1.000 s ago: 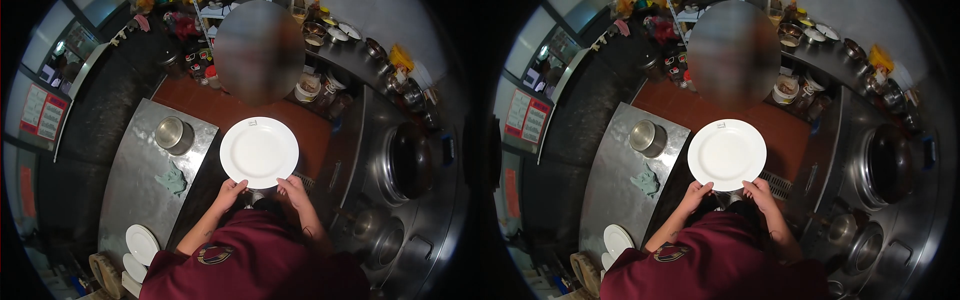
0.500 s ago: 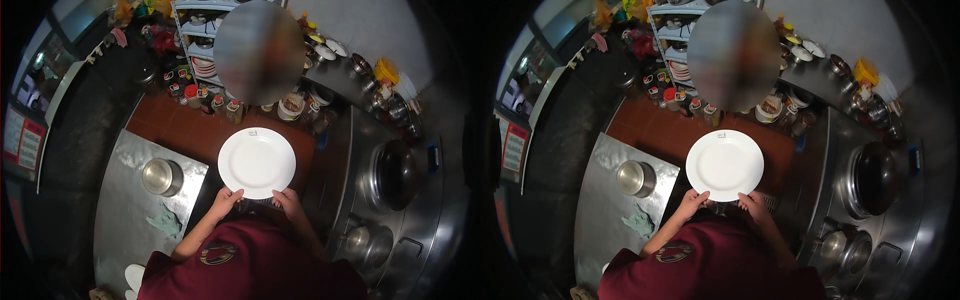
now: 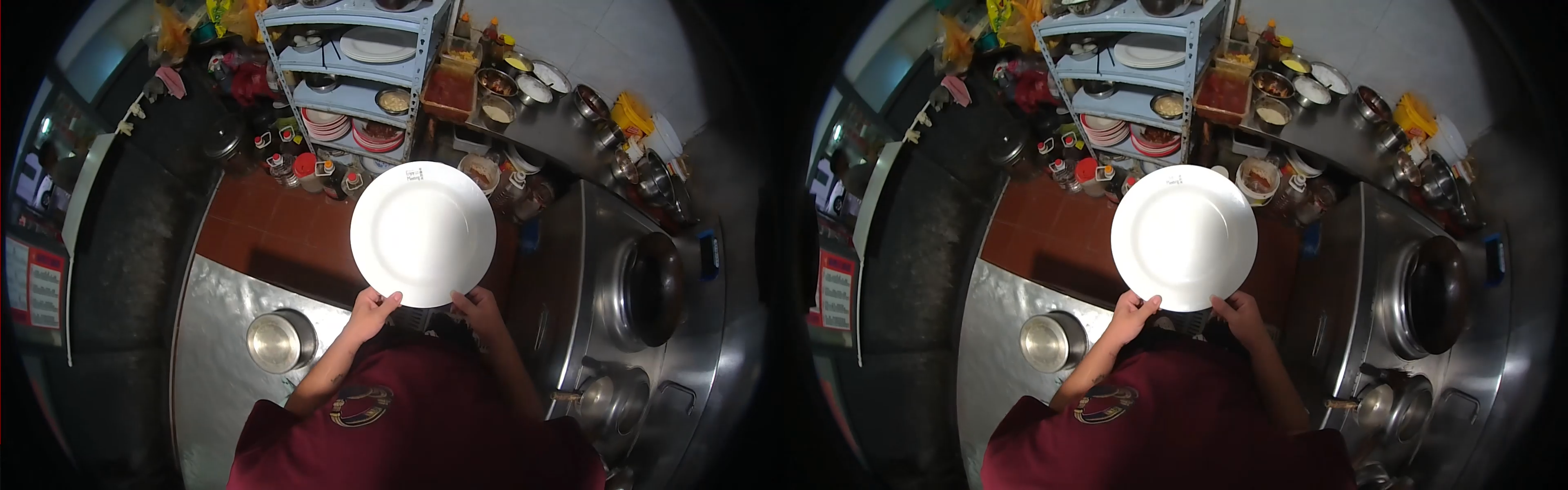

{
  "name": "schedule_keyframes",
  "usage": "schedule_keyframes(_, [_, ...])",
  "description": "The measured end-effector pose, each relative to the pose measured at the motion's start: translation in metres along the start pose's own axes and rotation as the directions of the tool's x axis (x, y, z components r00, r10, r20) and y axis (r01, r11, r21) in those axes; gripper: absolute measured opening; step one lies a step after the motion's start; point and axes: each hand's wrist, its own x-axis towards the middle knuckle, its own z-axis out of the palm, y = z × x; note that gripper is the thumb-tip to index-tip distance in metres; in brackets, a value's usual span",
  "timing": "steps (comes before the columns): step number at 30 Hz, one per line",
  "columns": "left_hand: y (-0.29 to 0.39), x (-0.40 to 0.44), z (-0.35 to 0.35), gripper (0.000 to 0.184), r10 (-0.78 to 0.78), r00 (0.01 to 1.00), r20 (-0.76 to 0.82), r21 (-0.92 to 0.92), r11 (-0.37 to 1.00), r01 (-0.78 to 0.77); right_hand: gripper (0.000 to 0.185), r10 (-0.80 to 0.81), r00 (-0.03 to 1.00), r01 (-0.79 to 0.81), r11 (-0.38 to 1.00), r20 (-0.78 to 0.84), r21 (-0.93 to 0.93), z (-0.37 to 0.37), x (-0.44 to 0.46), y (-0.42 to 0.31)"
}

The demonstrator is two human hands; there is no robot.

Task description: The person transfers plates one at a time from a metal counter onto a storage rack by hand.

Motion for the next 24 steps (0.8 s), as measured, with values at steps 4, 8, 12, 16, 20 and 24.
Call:
schedule_keyframes(4, [0.001,0.025,-0.007,0.023,0.047,0.999,0.01,-0.004,0.999,-0.047,0.022,0.026,0.999,-0.027,1.0,0.042,0.0,-0.007,0.028,-0.007])
schedule_keyframes(8, [0.016,0.057,-0.001,0.022,0.088,0.996,-0.022,-0.095,0.991,-0.09,0.022,0.045,0.996,-0.046,0.999,0.072,0.014,-0.019,0.07,-0.009])
schedule_keyframes(12, [0.027,0.087,0.0,0.023,0.014,0.999,-0.035,-0.109,0.994,-0.017,0.021,0.094,0.98,-0.096,0.995,0.175,0.007,-0.037,0.108,-0.024])
schedule_keyframes(16, [0.039,0.127,0.01,0.024,0.034,0.991,-0.126,-0.033,0.999,-0.039,0.019,0.041,0.962,-0.053,0.998,0.269,0.037,-0.058,0.155,-0.064])
schedule_keyframes(20, [0.068,0.164,0.029,0.02,0.103,0.978,-0.181,-0.018,0.994,-0.108,0.018,-0.046,0.949,0.045,0.999,0.312,0.011,-0.086,0.203,-0.082])
schedule_keyframes(24, [0.097,0.192,0.048,0.017,0.136,0.959,-0.25,-0.037,0.988,-0.15,0.017,-0.121,0.934,0.101,0.992,0.337,0.078,-0.106,0.237,-0.097])
